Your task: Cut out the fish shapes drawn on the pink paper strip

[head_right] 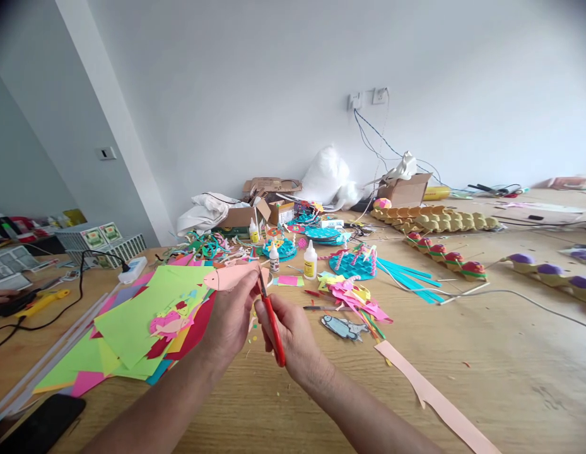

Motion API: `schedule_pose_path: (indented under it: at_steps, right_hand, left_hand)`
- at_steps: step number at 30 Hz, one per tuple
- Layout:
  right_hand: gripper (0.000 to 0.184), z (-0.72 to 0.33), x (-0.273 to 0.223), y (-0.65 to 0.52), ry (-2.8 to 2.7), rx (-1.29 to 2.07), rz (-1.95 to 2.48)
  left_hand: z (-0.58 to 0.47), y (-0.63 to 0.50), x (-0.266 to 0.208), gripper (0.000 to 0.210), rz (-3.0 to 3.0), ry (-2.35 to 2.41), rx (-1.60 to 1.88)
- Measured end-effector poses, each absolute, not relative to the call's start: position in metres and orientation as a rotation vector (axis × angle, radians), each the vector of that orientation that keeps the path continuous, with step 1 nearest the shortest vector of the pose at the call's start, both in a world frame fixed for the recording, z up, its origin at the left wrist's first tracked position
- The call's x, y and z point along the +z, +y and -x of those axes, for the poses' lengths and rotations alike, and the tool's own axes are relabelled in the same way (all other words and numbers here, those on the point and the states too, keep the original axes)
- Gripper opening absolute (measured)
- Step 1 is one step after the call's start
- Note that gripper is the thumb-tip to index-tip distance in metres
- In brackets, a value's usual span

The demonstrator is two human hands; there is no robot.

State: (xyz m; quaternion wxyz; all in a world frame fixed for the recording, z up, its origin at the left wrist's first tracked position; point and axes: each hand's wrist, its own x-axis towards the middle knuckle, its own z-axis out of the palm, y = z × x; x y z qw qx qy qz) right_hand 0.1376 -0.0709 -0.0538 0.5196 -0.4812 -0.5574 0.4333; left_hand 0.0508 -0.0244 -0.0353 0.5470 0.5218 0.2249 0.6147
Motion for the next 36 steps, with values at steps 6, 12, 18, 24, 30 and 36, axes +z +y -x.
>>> schedule_pose_path:
  at_steps: [6,12,18,24,30,36]
  right_hand:
    - [0.045,-0.138,-0.055,-0.070,-1.320,1.046,1.168]
    - [0.048,-0.140,-0.055,-0.070,-1.309,1.043,1.188]
    - [0.051,-0.142,-0.053,-0.072,-1.338,1.028,1.228]
    - [0.048,-0.142,-0.053,-0.073,-1.333,1.023,1.253]
    - [0.044,-0.144,-0.057,-0.069,-1.364,1.000,1.234]
    - [0.044,-0.148,-0.053,-0.071,-1.414,1.010,1.207]
  left_hand:
    - [-0.052,-0.026,-0.035,0.011,-1.212,0.516,1.449]
    - [-0.053,-0.025,-0.037,0.011,-1.171,0.489,1.461]
    - [-0.051,-0.026,-0.033,0.010,-1.135,0.443,1.427]
    - [-0.051,-0.026,-0.031,0.009,-1.118,0.418,1.410]
    - [-0.051,-0.026,-0.029,0.006,-1.100,0.432,1.419]
    - [-0.051,-0.026,-0.029,0.004,-1.092,0.464,1.422]
